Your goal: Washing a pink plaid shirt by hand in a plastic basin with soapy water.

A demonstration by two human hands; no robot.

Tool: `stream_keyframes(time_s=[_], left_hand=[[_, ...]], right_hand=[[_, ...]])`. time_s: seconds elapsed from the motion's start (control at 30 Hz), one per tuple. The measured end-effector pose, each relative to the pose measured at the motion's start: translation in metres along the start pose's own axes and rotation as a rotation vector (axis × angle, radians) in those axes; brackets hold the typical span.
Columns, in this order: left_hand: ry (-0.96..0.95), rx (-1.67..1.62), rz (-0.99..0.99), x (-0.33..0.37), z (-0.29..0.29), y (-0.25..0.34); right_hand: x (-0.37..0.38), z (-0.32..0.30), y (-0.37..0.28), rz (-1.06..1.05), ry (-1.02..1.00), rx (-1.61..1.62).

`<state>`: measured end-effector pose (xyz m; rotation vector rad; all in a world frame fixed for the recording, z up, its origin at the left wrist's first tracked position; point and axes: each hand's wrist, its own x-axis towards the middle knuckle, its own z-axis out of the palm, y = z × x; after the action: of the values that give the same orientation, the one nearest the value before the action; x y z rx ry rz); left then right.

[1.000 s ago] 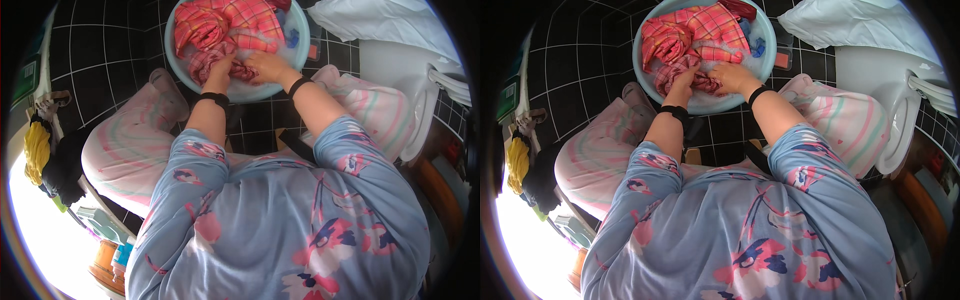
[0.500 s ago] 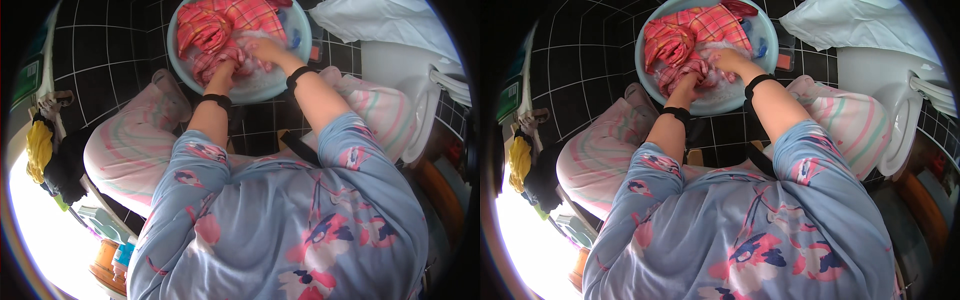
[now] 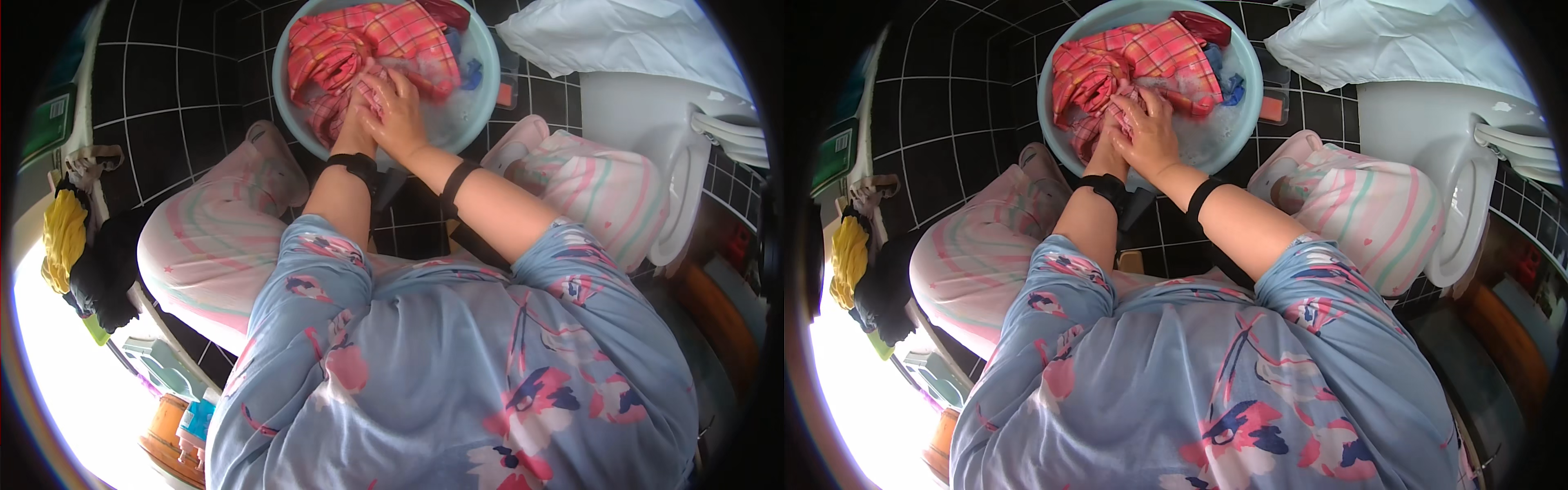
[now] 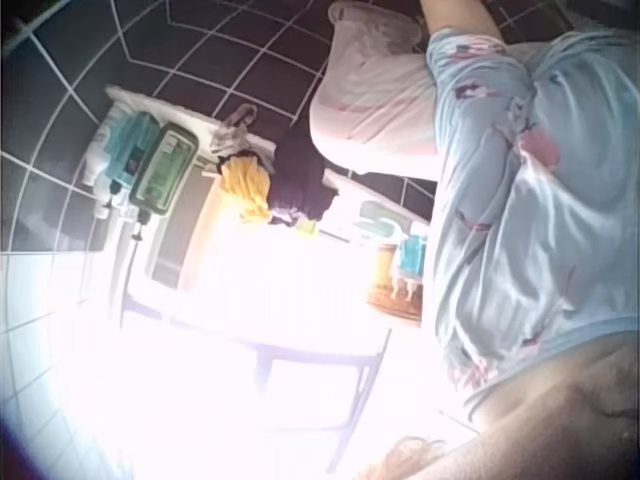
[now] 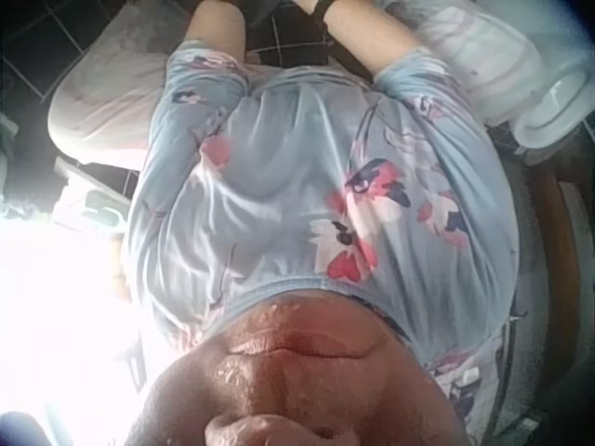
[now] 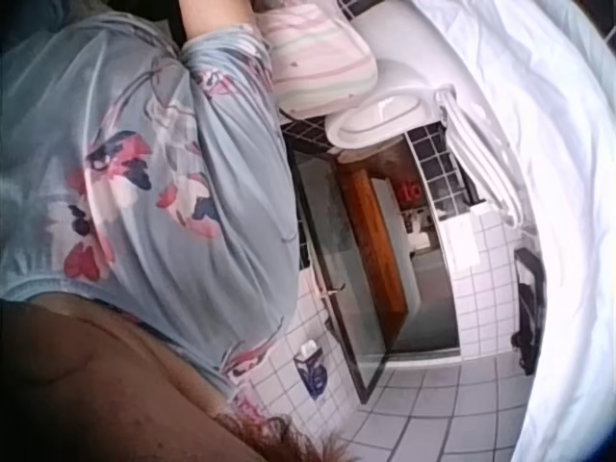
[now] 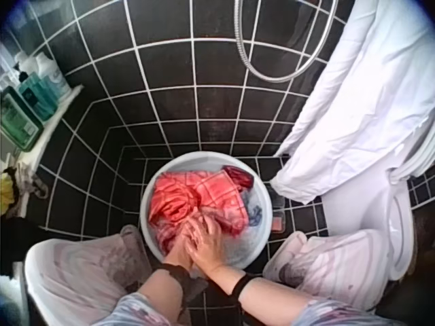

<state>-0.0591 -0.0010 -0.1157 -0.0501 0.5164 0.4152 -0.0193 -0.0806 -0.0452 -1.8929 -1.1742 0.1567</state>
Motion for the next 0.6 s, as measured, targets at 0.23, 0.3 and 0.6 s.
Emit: stream_keyframes(time_s=[0.23, 0.3, 0.6], left_hand=[[0.253, 0.077, -0.039, 0.007, 0.017, -0.018], [0.278, 0.248, -0.076, 0.016, 0.002, -0.020], [-0.293, 0.435, 0.096, 0.014, -0.025, 0.018]], right_hand=[[0.047, 0.006, 0.055, 0.694, -0.293, 0.102], [0.051, 0.002, 0.070, 0.723, -0.318, 0.100], [0.012, 0.010, -0.005, 0.124, -0.173, -0.002]])
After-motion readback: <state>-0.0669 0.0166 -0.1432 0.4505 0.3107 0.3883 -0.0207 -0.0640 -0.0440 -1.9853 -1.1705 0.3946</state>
